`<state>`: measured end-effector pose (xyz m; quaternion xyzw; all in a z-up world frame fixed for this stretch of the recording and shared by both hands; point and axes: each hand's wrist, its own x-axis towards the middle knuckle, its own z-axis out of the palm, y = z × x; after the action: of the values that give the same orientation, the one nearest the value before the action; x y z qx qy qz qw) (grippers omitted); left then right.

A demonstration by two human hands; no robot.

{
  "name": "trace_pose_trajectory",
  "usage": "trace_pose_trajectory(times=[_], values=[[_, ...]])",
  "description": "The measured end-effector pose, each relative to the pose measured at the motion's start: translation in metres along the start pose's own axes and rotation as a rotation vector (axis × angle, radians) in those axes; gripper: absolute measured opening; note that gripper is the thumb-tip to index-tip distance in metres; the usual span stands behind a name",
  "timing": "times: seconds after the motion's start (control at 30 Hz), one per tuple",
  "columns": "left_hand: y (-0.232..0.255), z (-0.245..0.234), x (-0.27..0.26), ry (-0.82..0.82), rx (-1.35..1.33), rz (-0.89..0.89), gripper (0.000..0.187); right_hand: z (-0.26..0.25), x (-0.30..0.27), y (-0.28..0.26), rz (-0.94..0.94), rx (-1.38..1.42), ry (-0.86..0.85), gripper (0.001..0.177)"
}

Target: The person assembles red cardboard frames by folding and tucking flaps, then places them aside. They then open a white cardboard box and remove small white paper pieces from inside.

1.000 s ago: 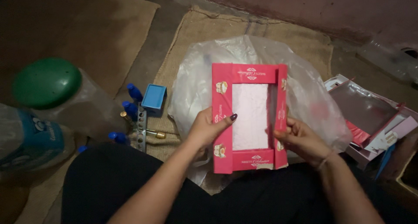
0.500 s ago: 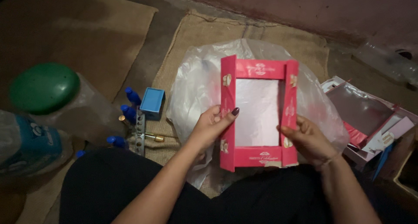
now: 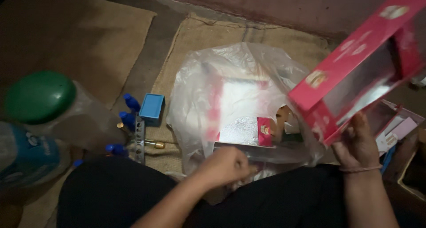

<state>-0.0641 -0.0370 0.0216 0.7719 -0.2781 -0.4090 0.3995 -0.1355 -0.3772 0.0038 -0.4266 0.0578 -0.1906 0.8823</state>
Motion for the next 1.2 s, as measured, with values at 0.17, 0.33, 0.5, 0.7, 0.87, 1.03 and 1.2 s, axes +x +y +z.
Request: trace_pose_trajectory(times=[0.17, 0.33, 0.5, 0.7, 0.87, 1.03, 1.2], values=[[0.018, 0.028, -0.039, -0.376, 0.069, 0.201, 0.032, -0.030, 0.008, -0.001, -0.051, 0.350, -0.055, 0.024], [0.022, 0.038, -0.049, -0.377, 0.054, 0.274, 0.028, -0.046, 0.010, -0.003, -0.137, 0.321, 0.029, 0.029], [0.026, 0.017, -0.038, 0.007, -0.072, 0.287, 0.025, -0.046, 0.011, -0.003, -0.105, 0.373, 0.060, 0.036], [0.038, 0.016, -0.048, 0.464, -0.157, 0.401, 0.020, -0.046, 0.010, -0.002, -0.140, 0.320, 0.030, 0.036], [0.051, 0.010, -0.051, 0.573, -0.117, 0.499, 0.017, -0.048, 0.011, -0.005, -0.125, 0.390, 0.050, 0.036], [0.060, 0.006, -0.057, 0.637, 0.013, 0.592, 0.014, -0.046, 0.009, -0.005, -0.140, 0.372, 0.043, 0.035], [0.069, 0.000, -0.056, 0.682, 0.209, 0.731, 0.012, -0.034, 0.009, -0.006, -0.134, 0.231, 0.041, 0.039]])
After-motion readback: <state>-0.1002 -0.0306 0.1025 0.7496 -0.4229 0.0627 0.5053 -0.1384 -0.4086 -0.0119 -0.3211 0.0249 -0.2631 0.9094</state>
